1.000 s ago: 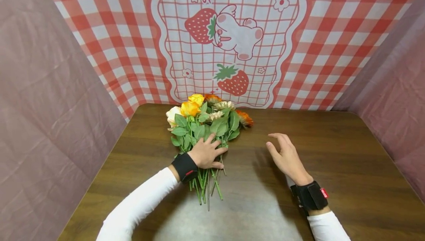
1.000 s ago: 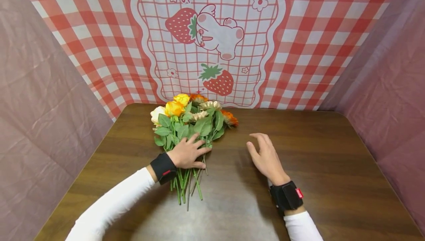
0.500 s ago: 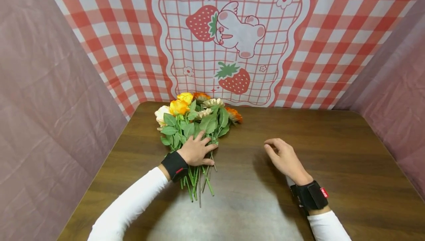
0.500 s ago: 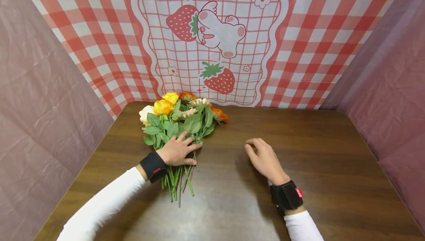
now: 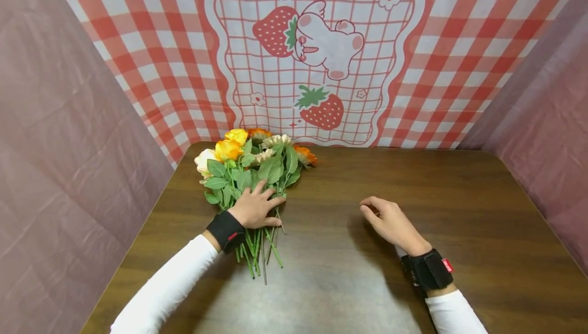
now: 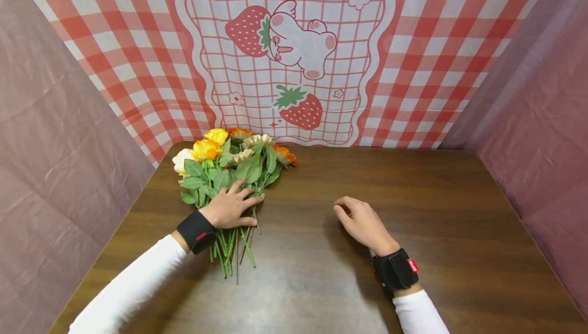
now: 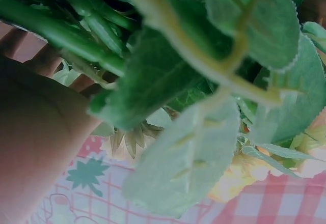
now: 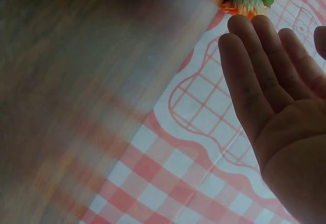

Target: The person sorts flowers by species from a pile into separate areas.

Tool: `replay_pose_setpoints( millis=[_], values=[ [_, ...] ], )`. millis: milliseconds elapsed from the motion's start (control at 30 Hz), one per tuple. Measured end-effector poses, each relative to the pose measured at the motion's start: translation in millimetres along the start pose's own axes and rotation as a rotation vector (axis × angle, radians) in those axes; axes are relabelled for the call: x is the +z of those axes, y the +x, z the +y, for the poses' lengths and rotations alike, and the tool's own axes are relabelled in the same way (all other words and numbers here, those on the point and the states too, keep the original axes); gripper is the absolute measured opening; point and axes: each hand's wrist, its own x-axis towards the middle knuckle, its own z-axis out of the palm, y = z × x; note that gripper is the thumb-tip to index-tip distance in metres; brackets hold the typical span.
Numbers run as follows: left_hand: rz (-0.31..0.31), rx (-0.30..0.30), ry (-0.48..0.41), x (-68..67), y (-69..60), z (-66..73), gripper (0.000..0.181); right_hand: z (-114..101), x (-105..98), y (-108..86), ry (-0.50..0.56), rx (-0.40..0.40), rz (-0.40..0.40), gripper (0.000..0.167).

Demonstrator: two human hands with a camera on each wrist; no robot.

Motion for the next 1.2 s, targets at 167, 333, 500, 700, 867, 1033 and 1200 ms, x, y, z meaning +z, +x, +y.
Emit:
replay_pose_setpoints(
  millis=[167, 333, 500, 700, 867, 1033, 1200],
  values=[
    [0.008, -0.012, -0.023, 0.3, -9.1, -11.8, 0.070, 0, 1, 0.2, -0.006, -0.014, -0.002, 0.024],
    [0.010, -0.016, -0.042, 0.0, -16.6, -22.7, 0.070, 0, 2, -0.2, -0.010, -0.020, -0.001, 0.022],
    [0.029, -0.019, -0.033, 0.6, -23.2, -32.4, 0.070, -1, 1, -0.1, -0.011, -0.014, -0.010, 0.023],
    [0.026, -0.033, -0.048, 2.4, -29.5, -42.3, 0.070, -2, 2, 0.1, -0.002, -0.010, -0.026, 0.024],
    [0.027, -0.026, -0.051, 6.5, -31.9, -48.1, 0.070, -1, 4, -3.2, 0.000, 0.005, -0.035, 0.024],
    [0.031, -0.034, -0.123, 4.9, -37.3, -49.7, 0.069, -2, 2, -2.6, -0.001, -0.013, -0.032, 0.023],
    [0.080, -0.054, -0.202, -5.3, -40.3, -44.8, 0.062, -4, 0, 0.0, -0.006, -0.039, -0.012, 0.022]
  ],
)
